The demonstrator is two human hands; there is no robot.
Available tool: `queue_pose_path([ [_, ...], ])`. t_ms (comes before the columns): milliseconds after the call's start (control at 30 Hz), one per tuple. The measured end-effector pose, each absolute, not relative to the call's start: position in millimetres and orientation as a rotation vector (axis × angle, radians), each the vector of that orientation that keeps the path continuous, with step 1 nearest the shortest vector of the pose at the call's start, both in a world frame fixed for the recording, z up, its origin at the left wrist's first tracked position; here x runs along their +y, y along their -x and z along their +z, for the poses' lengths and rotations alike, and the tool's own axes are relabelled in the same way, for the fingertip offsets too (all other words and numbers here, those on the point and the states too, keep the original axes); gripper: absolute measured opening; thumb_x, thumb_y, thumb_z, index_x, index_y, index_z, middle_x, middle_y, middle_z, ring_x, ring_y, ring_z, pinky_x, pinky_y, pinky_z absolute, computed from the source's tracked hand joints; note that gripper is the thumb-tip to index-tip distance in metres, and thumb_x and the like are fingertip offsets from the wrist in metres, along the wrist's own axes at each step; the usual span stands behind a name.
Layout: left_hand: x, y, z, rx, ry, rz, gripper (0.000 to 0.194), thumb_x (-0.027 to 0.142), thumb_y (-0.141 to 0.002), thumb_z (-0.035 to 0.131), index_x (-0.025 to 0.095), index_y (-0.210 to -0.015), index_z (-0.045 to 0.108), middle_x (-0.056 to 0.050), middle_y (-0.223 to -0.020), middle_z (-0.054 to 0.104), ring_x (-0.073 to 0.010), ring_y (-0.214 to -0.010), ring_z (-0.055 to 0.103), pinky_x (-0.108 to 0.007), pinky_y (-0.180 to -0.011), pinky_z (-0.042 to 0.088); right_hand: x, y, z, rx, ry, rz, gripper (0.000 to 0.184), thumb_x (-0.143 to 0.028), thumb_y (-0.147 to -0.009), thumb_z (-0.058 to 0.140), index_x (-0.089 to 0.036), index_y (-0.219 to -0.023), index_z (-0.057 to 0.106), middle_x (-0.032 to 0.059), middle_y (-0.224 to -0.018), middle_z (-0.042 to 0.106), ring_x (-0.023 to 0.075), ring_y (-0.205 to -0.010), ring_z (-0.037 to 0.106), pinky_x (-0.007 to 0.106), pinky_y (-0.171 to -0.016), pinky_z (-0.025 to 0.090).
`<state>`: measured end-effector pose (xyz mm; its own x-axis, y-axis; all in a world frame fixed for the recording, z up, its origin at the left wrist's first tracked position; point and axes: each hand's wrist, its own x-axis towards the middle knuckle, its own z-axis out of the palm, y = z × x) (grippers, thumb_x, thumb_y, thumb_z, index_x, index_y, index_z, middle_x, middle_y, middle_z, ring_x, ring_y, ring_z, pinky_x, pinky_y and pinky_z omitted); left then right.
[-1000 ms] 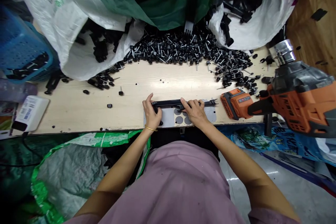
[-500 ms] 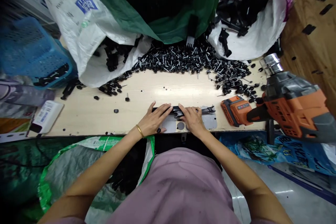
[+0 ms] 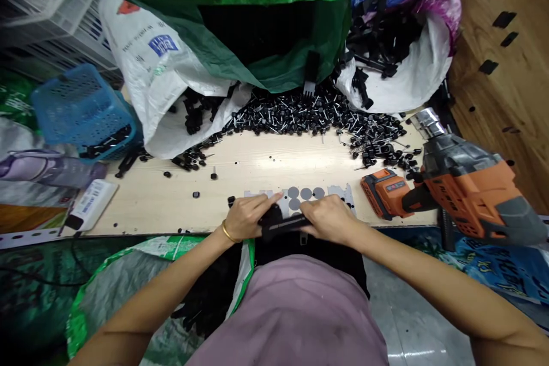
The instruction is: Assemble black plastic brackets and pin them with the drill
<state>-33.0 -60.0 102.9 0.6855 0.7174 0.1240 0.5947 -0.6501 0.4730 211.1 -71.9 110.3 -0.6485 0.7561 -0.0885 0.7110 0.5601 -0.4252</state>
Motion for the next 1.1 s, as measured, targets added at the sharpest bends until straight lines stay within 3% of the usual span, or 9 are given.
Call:
queue_pose_path([
  [100, -77.3, 26.2, 116.0, 0.874, -2.21, 0.716, 0.07, 0.047, -0.07, 0.065, 0.015, -0.13, 0.049, -0.001, -0.065, 0.056, -0.0134, -0.055, 0.054, -0.024, -0.053, 0.042, -85.9, -205.8, 120.4, -2.281, 1.168, 1.173, 0.044, -0.057, -0.071, 0.065, -0.016, -0.061, 0.055, -0.0035, -0.048, 0.05, 0.008, -0.045, 0.041, 0.021, -0.047, 0.025],
  [200, -93.8, 19.7, 125.3, 0.897, -1.906, 0.813, 0.07, 0.051, -0.063, 0.073, 0.015, -0.121, 0.058, 0.0, -0.061, 0.055, -0.0116, -0.051, 0.049, -0.024, -0.05, 0.04, -103.6, -193.0, 121.5, -1.856, 1.115, 1.593, 0.046, -0.056, -0.065, 0.071, -0.015, -0.054, 0.054, -0.0059, -0.048, 0.046, 0.0056, -0.046, 0.035, 0.019, -0.045, 0.025],
  [367, -104.4, 13.6, 136.8, 0.986, -1.635, 0.817, 0.054, 0.051, -0.062, 0.076, 0.017, -0.103, 0.069, -0.007, -0.076, 0.066, -0.0191, -0.069, 0.06, -0.032, -0.065, 0.049, -120.7, -180.9, 115.7, -1.503, 1.177, 1.799, 0.042, -0.049, -0.065, 0.073, -0.014, -0.052, 0.053, -0.0063, -0.051, 0.037, 0.0057, -0.05, 0.029, 0.019, -0.046, 0.023],
  [533, -104.5, 9.7, 145.0, 1.009, -1.476, 0.811, 0.054, 0.047, -0.064, 0.076, 0.02, -0.109, 0.067, -0.013, -0.107, 0.068, -0.0276, -0.098, 0.063, -0.042, -0.089, 0.05, -120.3, -178.3, 113.7, -1.344, 1.222, 1.811, 0.043, -0.051, -0.062, 0.072, -0.014, -0.052, 0.052, -0.0067, -0.05, 0.029, 0.0058, -0.051, 0.023, 0.02, -0.046, 0.021],
  [700, -102.7, 11.3, 142.5, 1.087, -1.41, 0.716, 0.054, 0.046, -0.062, 0.077, 0.021, -0.109, 0.068, -0.009, -0.112, 0.067, -0.0298, -0.106, 0.061, -0.043, -0.096, 0.047, -123.5, -171.6, 104.4, -1.299, 1.227, 1.792, 0.049, -0.057, -0.065, 0.067, -0.016, -0.051, 0.044, -0.0059, -0.052, 0.025, 0.0061, -0.052, 0.019, 0.021, -0.046, 0.019],
  [833, -94.7, 14.4, 140.8, 1.068, -1.524, 0.526, 0.055, 0.05, -0.067, 0.073, 0.02, -0.112, 0.065, -0.005, -0.103, 0.07, -0.026, -0.095, 0.065, -0.032, -0.082, 0.052, -122.2, -178.7, 85.4, -1.449, 1.216, 1.758, 0.052, -0.061, -0.073, 0.057, -0.017, -0.052, 0.039, -0.0062, -0.052, 0.025, 0.0058, -0.05, 0.02, 0.021, -0.045, 0.018],
  [900, -91.5, 16.6, 142.6, 1.052, -1.708, 0.387, 0.067, 0.053, -0.067, 0.071, 0.02, -0.124, 0.056, -0.004, -0.095, 0.07, -0.0226, -0.084, 0.067, -0.028, -0.072, 0.052, -112.3, -190.1, 80.5, -1.72, 1.116, 1.636, 0.052, -0.063, -0.074, 0.056, -0.017, -0.055, 0.042, -0.0065, -0.05, 0.029, 0.0058, -0.047, 0.024, 0.021, -0.046, 0.02],
  [1000, -92.8, 20.3, 147.9, 1.038, -2.12, 0.258, 0.077, 0.053, -0.075, 0.063, 0.018, -0.138, 0.036, -0.003, -0.08, 0.067, -0.019, -0.068, 0.065, -0.026, -0.061, 0.049, -89.0, -210.0, 89.6, -2.243, 0.868, 1.224, 0.048, -0.062, -0.077, 0.054, -0.017, -0.063, 0.048, -0.0053, -0.052, 0.039, 0.0073, -0.047, 0.033, 0.023, -0.049, 0.023],
  [1100, -98.8, 23.1, 155.4, 1.029, -2.487, 0.232, 0.065, 0.048, -0.085, 0.051, 0.014, -0.137, 0.034, -0.004, -0.073, 0.064, -0.0184, -0.063, 0.062, -0.027, -0.06, 0.048, -70.2, -222.4, 113.7, -2.595, 0.747, 0.827, 0.041, -0.053, -0.088, 0.044, -0.017, -0.069, 0.05, -0.0017, -0.055, 0.048, 0.0095, -0.049, 0.038, 0.025, -0.052, 0.023],
])
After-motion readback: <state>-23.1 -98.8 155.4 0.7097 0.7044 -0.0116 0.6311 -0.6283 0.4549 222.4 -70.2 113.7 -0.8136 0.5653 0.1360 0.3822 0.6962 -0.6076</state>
